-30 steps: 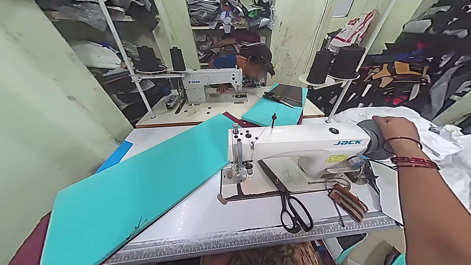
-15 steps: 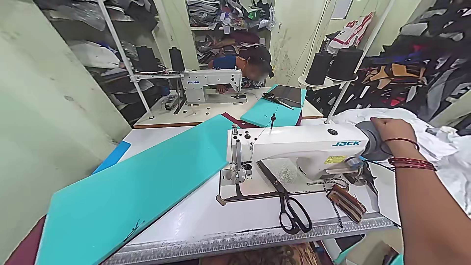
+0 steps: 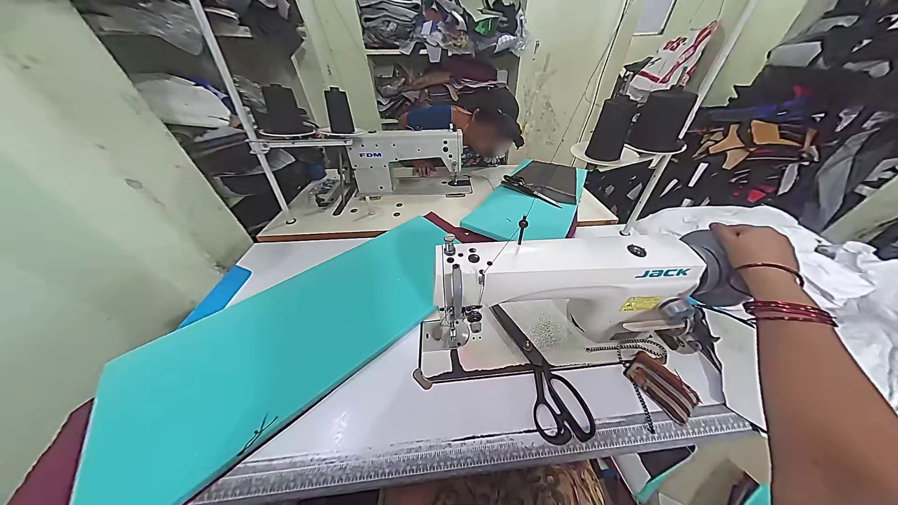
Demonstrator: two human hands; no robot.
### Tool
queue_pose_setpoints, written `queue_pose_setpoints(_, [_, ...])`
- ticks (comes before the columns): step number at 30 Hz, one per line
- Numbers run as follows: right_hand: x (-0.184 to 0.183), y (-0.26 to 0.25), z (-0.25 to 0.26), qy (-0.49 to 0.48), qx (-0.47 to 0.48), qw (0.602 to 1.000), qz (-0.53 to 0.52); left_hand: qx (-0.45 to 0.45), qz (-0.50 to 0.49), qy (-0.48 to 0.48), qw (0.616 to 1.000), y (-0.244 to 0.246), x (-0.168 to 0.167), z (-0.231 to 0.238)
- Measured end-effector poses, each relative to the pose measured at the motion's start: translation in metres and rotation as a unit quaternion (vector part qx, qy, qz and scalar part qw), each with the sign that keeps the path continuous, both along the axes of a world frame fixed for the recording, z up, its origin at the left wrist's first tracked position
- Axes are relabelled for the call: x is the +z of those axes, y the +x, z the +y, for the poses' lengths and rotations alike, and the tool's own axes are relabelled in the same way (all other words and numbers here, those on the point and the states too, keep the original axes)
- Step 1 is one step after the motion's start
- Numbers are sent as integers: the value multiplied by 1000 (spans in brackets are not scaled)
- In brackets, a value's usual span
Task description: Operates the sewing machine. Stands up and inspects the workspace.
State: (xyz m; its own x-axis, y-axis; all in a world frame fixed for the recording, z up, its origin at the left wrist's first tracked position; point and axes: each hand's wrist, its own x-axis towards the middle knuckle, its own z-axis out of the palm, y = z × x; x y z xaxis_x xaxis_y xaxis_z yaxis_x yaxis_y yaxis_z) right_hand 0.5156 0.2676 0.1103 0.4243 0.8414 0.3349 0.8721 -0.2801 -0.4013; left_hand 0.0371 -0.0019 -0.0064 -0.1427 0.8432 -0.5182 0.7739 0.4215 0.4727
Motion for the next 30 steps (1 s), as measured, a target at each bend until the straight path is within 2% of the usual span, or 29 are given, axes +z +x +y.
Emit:
queue_pose_setpoints(3, [0,0,0,1,0,1000,-4,11,11,26,1000,7,-14,-1])
queue_pose_setpoints(7, [-1,2,1,3,-2,1000,3,13,-11,-8,1000,0,3,0])
queue_pose_setpoints(26, [1,-3,-2,-4,-4,1000,-3,3,-17,9,1000,-2,3,-2])
queue_pose_setpoints(30, [-1,-1,0,1,-2,1000,3,27,4,22,999,15,-18,-2])
